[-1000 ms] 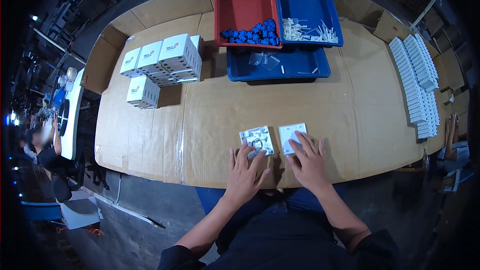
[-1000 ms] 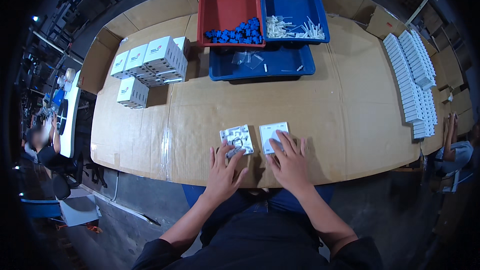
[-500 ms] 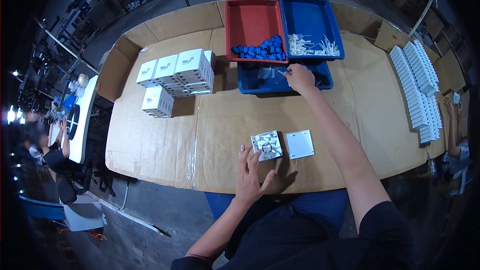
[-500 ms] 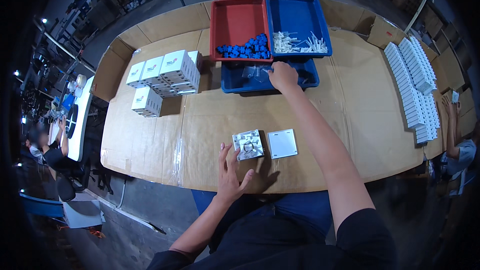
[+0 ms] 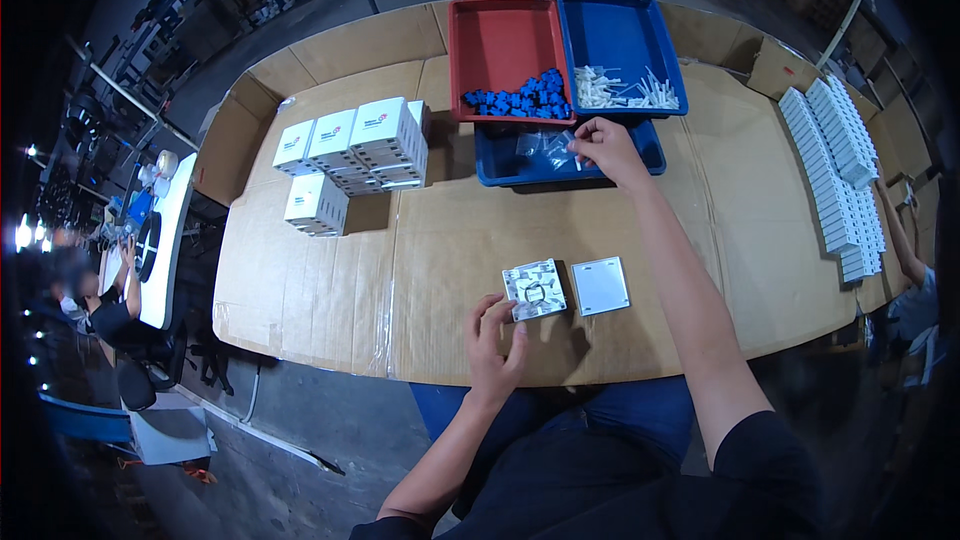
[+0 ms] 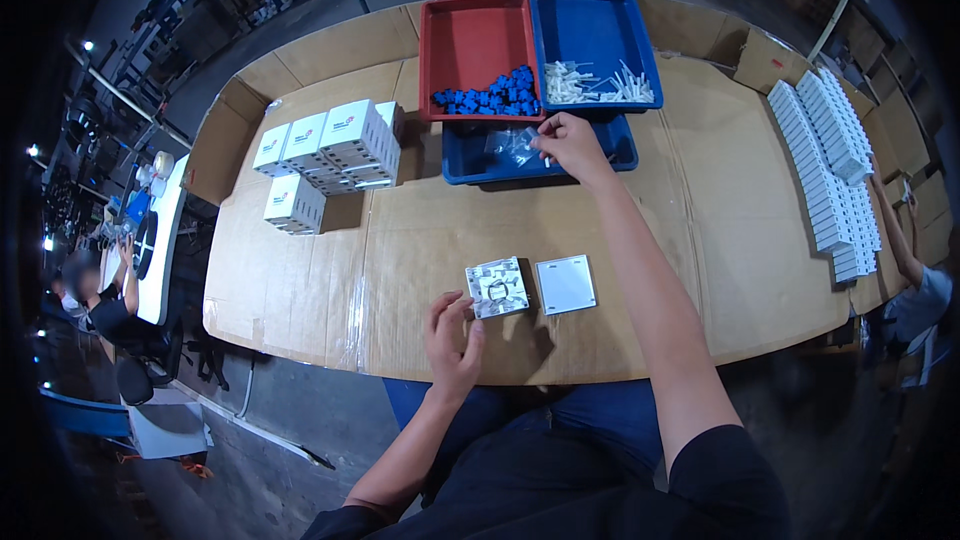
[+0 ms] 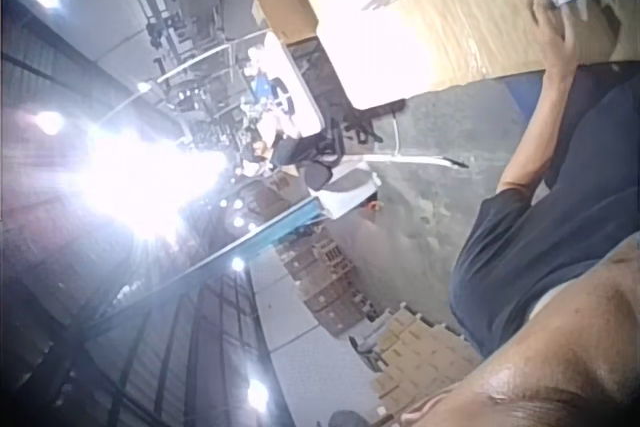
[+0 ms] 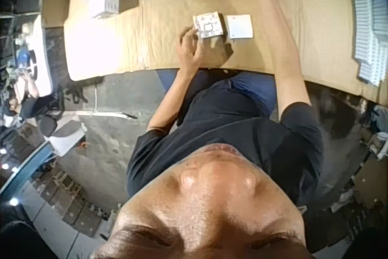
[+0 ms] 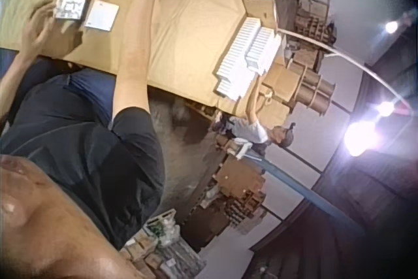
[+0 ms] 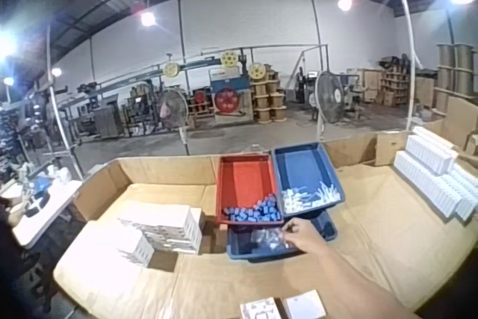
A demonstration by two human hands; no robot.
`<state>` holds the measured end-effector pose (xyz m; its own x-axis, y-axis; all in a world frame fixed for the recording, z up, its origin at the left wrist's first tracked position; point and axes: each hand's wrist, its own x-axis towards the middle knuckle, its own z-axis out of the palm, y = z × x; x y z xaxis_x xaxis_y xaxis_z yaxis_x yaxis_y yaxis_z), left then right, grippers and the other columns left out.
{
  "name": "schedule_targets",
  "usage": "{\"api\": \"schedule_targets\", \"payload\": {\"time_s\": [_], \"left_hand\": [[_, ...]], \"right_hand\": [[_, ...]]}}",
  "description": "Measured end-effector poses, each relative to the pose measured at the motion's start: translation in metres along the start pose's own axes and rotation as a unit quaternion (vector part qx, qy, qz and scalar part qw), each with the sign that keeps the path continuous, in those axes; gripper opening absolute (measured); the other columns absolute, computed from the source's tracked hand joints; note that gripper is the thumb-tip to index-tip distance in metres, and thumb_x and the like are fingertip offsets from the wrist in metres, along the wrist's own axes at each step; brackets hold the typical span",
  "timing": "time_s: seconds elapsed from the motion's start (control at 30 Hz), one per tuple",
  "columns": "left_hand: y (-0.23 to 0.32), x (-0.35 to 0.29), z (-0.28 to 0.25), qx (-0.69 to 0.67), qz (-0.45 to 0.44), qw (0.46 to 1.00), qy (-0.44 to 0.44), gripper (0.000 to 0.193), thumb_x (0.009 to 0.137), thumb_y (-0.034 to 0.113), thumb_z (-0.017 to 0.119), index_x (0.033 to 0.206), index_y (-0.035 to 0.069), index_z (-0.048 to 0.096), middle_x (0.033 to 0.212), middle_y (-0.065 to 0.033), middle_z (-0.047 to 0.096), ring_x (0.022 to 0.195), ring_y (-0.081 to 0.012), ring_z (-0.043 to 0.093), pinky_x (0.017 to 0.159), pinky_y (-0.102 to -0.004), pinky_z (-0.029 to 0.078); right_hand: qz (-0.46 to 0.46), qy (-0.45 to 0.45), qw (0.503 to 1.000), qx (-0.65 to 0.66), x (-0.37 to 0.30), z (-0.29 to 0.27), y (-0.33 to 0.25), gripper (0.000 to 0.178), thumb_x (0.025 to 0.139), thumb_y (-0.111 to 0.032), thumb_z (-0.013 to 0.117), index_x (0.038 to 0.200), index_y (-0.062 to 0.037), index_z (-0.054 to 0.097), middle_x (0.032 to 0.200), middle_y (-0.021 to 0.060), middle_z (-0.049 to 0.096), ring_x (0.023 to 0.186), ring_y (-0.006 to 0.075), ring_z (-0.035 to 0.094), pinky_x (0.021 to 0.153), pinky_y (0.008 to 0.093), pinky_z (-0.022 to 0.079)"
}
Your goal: Packing electronic parts and components into a small cardboard box.
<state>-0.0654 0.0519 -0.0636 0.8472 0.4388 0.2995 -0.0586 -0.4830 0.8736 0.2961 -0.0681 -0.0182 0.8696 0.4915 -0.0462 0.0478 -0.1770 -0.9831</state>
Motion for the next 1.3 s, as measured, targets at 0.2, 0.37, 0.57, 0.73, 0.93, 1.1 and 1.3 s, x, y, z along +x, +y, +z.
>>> {"api": "schedule_targets", "payload": {"time_s": [0.2,0.37,0.57,0.73,0.93,1.1,1.3], "left_hand": [[0.058,0.056,0.026,-0.171,-0.071,0.982,0.035,0.026,0.1,0.012,0.067,0.122,0.0,0.065,0.126,-0.0165,0.065,0.116,-0.0231,0.063,0.097,-0.0342,0.049],[0.053,0.071,0.048,-0.372,-0.15,0.916,0.009,0.024,0.103,0.018,0.068,0.117,-0.002,0.066,0.114,-0.0099,0.068,0.104,-0.0117,0.063,0.089,-0.0277,0.05],[0.047,0.065,0.042,-0.27,-0.179,0.944,-0.06,0.021,0.102,0.019,0.071,0.099,-0.001,0.068,0.089,-0.0001,0.069,0.087,-0.0072,0.061,0.079,-0.0254,0.049],[0.076,0.069,0.021,-0.091,-0.004,0.995,-0.049,0.037,0.083,0.015,0.085,0.115,0.003,0.071,0.105,-0.0046,0.072,0.095,-0.0189,0.066,0.089,-0.0352,0.049],[0.067,0.067,0.008,0.037,0.122,0.989,-0.072,0.037,0.08,0.005,0.085,0.115,0.007,0.074,0.105,-0.0081,0.075,0.092,-0.0211,0.069,0.086,-0.0345,0.052],[0.068,0.062,0.009,-0.074,0.08,0.992,-0.07,0.031,0.086,0.001,0.079,0.117,0.006,0.074,0.106,-0.008,0.076,0.096,-0.0249,0.072,0.084,-0.0355,0.055],[0.07,0.055,0.01,-0.096,0.048,0.989,-0.103,0.036,0.092,-0.003,0.073,0.127,0.005,0.072,0.111,-0.009,0.075,0.099,-0.0181,0.071,0.087,-0.0297,0.055]], "right_hand": [[0.022,-0.049,0.988,0.142,-0.12,0.009,-0.039,0.015,0.093,-0.007,0.076,0.106,0.0004,0.074,0.088,0.0027,0.073,0.081,0.0093,0.068,0.073,0.0235,0.054],[0.049,-0.057,0.984,0.164,-0.179,0.029,-0.026,0.015,0.093,-0.013,0.079,0.101,-0.0012,0.076,0.084,0.0003,0.071,0.074,0.0069,0.062,0.068,0.023,0.05],[0.093,-0.048,0.972,0.208,-0.204,0.038,-0.008,0.015,0.094,-0.018,0.079,0.092,-0.0034,0.074,0.08,-0.001,0.068,0.068,0.0053,0.057,0.062,0.0224,0.046],[0.124,-0.043,0.962,0.239,-0.211,0.049,-0.003,0.018,0.095,-0.02,0.079,0.09,-0.0047,0.072,0.077,-0.0025,0.065,0.066,0.0039,0.054,0.059,0.0218,0.043],[0.124,-0.094,0.939,0.306,-0.216,0.05,-0.007,0.019,0.093,-0.022,0.08,0.097,-0.0047,0.072,0.082,0.0007,0.068,0.07,0.0084,0.063,0.063,0.0235,0.051],[0.149,-0.109,0.928,0.325,-0.222,0.042,-0.024,0.013,0.097,-0.018,0.075,0.097,-0.0055,0.073,0.08,-0.0007,0.067,0.07,0.0066,0.062,0.062,0.0235,0.053],[0.023,-0.03,0.993,0.111,-0.229,0.045,-0.02,0.011,0.1,-0.013,0.07,0.101,-0.0026,0.072,0.081,0.0009,0.069,0.071,0.0055,0.062,0.06,0.0229,0.05]]}}
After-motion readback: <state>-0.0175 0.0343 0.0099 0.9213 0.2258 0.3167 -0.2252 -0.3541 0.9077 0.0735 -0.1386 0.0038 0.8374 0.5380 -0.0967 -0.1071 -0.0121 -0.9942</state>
